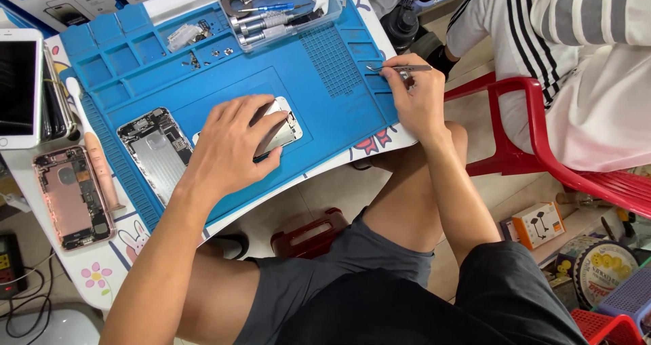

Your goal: The person uses a screwdriver to remove screws from the back of a white smartphone placed on a blue work mat. They then use tweezers to manipulate internal components and connectors. Finally, they lift the screen assembly to access the battery and motherboard area.

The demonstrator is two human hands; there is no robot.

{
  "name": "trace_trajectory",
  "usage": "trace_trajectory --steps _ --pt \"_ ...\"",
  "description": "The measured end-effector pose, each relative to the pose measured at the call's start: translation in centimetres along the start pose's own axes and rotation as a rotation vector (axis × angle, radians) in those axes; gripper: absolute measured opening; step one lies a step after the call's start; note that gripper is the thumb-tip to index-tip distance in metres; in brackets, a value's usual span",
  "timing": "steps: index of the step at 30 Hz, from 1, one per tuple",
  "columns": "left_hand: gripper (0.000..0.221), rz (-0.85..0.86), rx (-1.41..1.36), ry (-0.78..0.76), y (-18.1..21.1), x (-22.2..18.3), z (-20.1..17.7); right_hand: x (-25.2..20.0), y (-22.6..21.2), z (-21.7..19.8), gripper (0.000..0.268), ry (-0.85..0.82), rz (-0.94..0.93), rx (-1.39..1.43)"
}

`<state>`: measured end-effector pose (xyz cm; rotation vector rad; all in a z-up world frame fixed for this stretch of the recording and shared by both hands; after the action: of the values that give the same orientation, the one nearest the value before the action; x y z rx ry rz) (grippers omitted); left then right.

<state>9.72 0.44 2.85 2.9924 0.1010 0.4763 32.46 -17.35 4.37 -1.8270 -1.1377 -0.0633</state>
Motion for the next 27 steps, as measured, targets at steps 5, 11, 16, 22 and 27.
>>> trace_trajectory --steps 5,11,16,22,27 --pt "0.043 -0.007 -0.045 -0.001 0.0 -0.1 -0.4 -0.3 1.3 0.3 0.008 -0.012 0.009 0.02" --pt "0.043 0.026 -0.082 0.005 0.2 0.0 -1.0 -0.2 0.5 0.3 0.01 -0.024 0.024 -0.012" --pt "0.044 0.062 -0.106 0.001 0.5 0.1 -1.1 -0.2 0.0 0.3 0.017 -0.025 0.011 -0.042" --pt "0.049 0.042 -0.152 0.031 0.2 0.0 -0.8 -0.5 -1.3 0.2 0.015 0.004 -0.054 -0.009" --pt "0.032 0.018 -0.009 0.347 -0.3 -0.5 -2.1 -1.3 -4.8 4.9 0.006 -0.122 -0.041 0.313"
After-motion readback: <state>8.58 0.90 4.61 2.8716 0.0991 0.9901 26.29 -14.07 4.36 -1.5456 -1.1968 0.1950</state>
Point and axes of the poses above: each hand's wrist, its own x-axis towards the middle knuckle, its own z-axis out of the palm, y = z × x, the point moved 10 cm from there along x, towards the middle knuckle, and after that the axes turned 6 degrees about x, right-handed, at the moved point
